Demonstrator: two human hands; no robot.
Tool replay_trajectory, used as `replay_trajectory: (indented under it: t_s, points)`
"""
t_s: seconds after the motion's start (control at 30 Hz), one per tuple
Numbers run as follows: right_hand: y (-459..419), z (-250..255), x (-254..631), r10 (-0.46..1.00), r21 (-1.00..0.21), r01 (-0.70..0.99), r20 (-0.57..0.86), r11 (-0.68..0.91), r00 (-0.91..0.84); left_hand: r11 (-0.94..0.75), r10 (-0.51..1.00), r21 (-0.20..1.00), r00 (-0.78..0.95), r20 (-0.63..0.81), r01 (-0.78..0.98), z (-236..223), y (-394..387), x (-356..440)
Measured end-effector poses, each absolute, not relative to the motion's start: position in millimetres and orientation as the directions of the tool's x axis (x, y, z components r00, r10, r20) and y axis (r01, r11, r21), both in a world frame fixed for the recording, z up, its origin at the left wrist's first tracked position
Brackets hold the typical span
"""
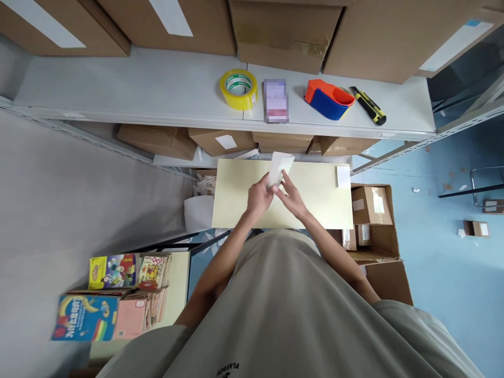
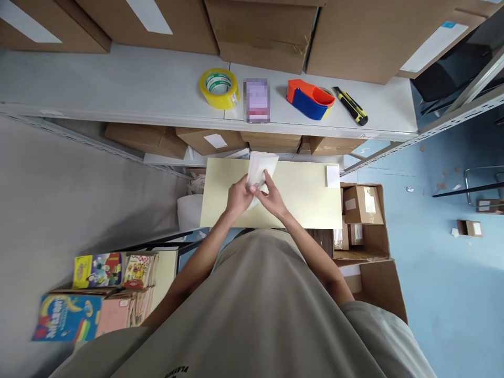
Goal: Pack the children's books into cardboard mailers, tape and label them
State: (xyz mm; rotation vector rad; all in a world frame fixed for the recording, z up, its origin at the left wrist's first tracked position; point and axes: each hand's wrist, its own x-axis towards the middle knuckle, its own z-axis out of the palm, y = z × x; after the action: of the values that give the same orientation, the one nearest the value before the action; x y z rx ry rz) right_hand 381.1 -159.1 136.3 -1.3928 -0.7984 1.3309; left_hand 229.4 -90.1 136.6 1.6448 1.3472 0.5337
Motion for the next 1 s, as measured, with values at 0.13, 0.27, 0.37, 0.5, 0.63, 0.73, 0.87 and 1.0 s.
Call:
replay_trajectory:
  t_s: [0.13,0.27,0.37,0.5,0.63,0.73,0.87,1.0]
  points:
    - [-155.3,140.3,378.6,0.939,-0.942,-0.194,-0.304,-0.272,0.161,-0.053,0.878,0.787,0.404,-0.257,0.615,159.0,-121.1,252.9]
    - [-153.0,129.5,403.8,0.915,-0.899,-0.303,-0.373,-0.315,0.156,-0.072,0.816,0.893,0.541,-0.203,0.444,165.4,-125.5,244.3]
    - [-151.1,118.8,421.1,0.891,-0.868,-0.342,-0.429,-0.361,0.149,0.118,0.766,0.974,0.606,-0.215,0.195,154.1,-100.4,220.3]
    - [-151.0,113.2,428.4,0.879,-0.820,-0.419,-0.467,-0.390,0.097,0.205,0.914,0.958,0.310,-0.261,0.202,128.6,-59.3,188.9]
    - [-155.9,114.2,426.6,0.870,-0.743,-0.500,-0.491,-0.445,-0.046,0.390,0.846,0.909,0.333,-0.417,0.148,117.5,-52.3,171.8]
    - [-159.1,112.9,425.3,0.854,-0.710,-0.519,-0.515,-0.476,-0.078,0.386,0.847,0.922,0.387,-0.365,0.025,123.1,-64.4,170.6]
    - [-158.1,109.3,423.1,0.849,-0.679,-0.569,-0.523,-0.464,-0.069,0.380,0.880,0.924,0.328,-0.344,-0.050,131.8,-71.8,176.5]
    - [-153.9,107.5,419.5,0.857,-0.677,-0.588,-0.513,-0.442,-0.052,0.409,0.872,0.909,0.324,-0.366,-0.077,132.5,-66.1,179.4]
